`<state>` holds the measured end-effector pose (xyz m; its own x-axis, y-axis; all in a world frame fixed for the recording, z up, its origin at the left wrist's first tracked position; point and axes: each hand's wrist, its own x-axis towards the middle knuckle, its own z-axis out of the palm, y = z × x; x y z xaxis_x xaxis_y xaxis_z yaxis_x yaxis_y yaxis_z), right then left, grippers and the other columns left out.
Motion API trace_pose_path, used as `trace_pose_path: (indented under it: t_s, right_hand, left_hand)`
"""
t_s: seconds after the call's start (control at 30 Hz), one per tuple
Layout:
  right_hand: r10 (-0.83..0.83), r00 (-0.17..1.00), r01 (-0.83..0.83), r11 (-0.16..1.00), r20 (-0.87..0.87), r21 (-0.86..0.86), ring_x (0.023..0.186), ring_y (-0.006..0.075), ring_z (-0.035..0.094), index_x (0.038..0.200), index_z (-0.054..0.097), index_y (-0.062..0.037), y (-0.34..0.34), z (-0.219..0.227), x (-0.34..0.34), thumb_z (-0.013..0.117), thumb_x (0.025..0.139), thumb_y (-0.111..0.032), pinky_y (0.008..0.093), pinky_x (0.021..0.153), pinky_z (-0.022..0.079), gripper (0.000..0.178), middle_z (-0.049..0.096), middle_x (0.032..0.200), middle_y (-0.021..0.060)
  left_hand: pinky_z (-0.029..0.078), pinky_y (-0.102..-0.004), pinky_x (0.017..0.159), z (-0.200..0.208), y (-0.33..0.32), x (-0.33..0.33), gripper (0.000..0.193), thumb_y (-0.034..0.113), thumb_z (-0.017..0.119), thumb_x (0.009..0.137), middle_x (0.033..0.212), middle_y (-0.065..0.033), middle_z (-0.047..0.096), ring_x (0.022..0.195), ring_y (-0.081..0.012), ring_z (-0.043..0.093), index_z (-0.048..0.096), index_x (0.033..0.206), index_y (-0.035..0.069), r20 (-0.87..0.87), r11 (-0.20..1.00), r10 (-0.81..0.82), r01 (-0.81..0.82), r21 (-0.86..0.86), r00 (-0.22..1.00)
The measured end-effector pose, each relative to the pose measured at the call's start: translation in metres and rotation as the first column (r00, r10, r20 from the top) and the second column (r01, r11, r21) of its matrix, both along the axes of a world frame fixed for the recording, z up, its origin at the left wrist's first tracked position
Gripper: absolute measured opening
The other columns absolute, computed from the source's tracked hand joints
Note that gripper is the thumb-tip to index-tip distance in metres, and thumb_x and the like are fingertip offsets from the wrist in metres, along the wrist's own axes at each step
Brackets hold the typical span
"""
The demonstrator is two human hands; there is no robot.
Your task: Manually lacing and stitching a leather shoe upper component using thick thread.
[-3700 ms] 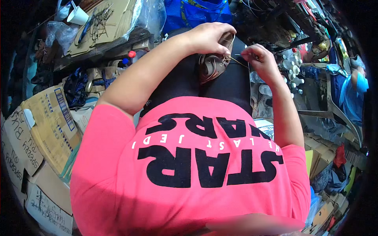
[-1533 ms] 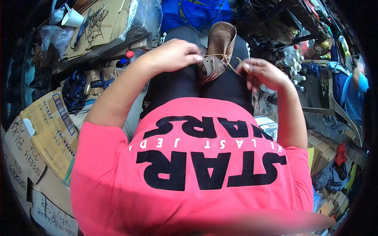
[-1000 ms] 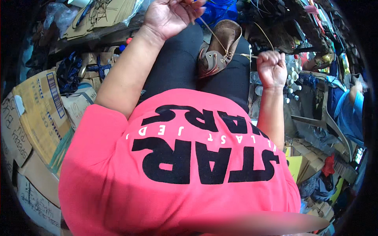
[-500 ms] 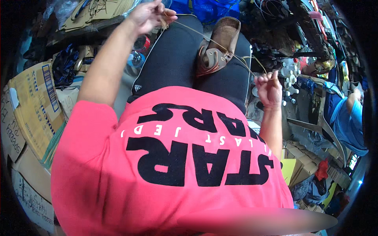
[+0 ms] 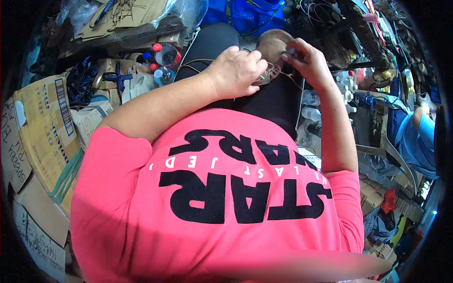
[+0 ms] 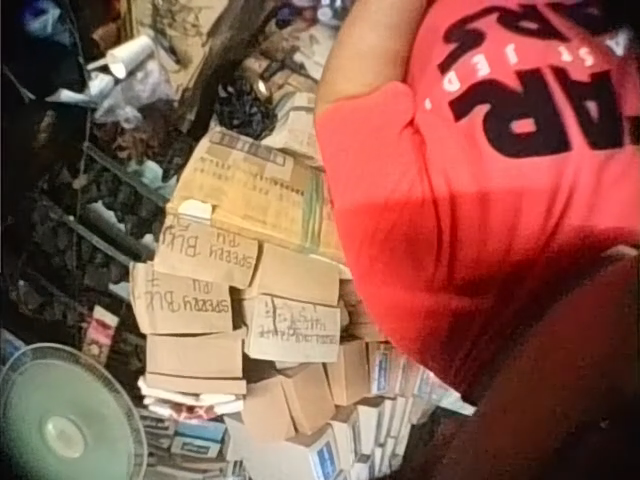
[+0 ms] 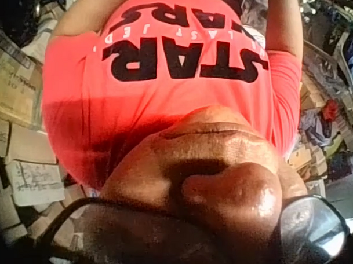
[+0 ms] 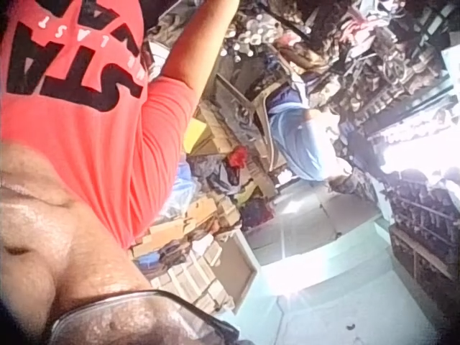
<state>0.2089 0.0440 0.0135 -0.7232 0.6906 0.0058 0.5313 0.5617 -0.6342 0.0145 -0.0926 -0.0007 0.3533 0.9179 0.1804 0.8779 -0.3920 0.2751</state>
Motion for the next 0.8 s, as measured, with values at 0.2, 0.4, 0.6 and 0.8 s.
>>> trace_pose_path:
  t_s: [0.2, 0.4, 0.6, 0.8]
  right_hand:
    - [-0.118, 0.993, 0.107, 0.949, -0.020, -0.297, 0.066, 0.0064, 0.048, 0.081, 0.055, -0.0031, -0.001, -0.014, 0.009, 0.072, 0.078, -0.014, 0.0242, 0.055, 0.040, 0.020, 0.054, 0.068, -0.0002]
    - [-0.089, 0.991, 0.098, 0.991, -0.101, 0.087, 0.069, 0.0166, 0.054, 0.086, 0.058, -0.0031, -0.010, -0.015, -0.010, 0.074, 0.075, -0.020, 0.0287, 0.063, 0.045, 0.026, 0.058, 0.079, 0.0065]
    - [0.012, 1.000, -0.009, 0.993, 0.027, -0.117, 0.067, 0.0272, 0.058, 0.081, 0.062, -0.0002, -0.036, 0.021, -0.013, 0.070, 0.077, -0.027, 0.0361, 0.062, 0.046, 0.028, 0.059, 0.075, 0.0150]
    - [0.190, 0.975, -0.185, 0.981, 0.116, -0.058, 0.060, 0.0275, 0.049, 0.075, 0.055, 0.0033, -0.038, 0.007, 0.001, 0.062, 0.081, -0.015, 0.0372, 0.058, 0.040, 0.020, 0.050, 0.066, 0.0165]
  left_hand:
    - [0.047, -0.0384, 0.066, -0.022, 0.004, -0.008, 0.027, 0.022, 0.072, 0.065, 0.072, -0.0115, 0.057, 0.071, -0.0298, 0.059, 0.054, 0.076, 0.004, 0.404, 0.988, -0.153, 0.139, 0.063, 0.902]
    - [0.048, -0.0391, 0.065, -0.011, 0.008, -0.015, 0.033, 0.031, 0.073, 0.069, 0.074, -0.0124, 0.058, 0.072, -0.0311, 0.059, 0.058, 0.079, 0.003, 0.254, 0.981, -0.141, 0.169, -0.094, 0.957]
    - [0.044, -0.0365, 0.090, -0.016, 0.062, -0.019, 0.033, 0.025, 0.066, 0.077, 0.109, -0.0151, 0.054, 0.104, -0.0306, 0.054, 0.061, 0.103, 0.005, 0.506, 0.999, 0.017, 0.005, -0.042, 0.863]
    - [0.039, -0.0380, 0.100, -0.050, 0.078, 0.016, 0.049, 0.026, 0.068, 0.076, 0.121, -0.0180, 0.047, 0.116, -0.0334, 0.047, 0.050, 0.118, 0.006, 0.580, 0.997, 0.010, 0.036, -0.066, 0.814]
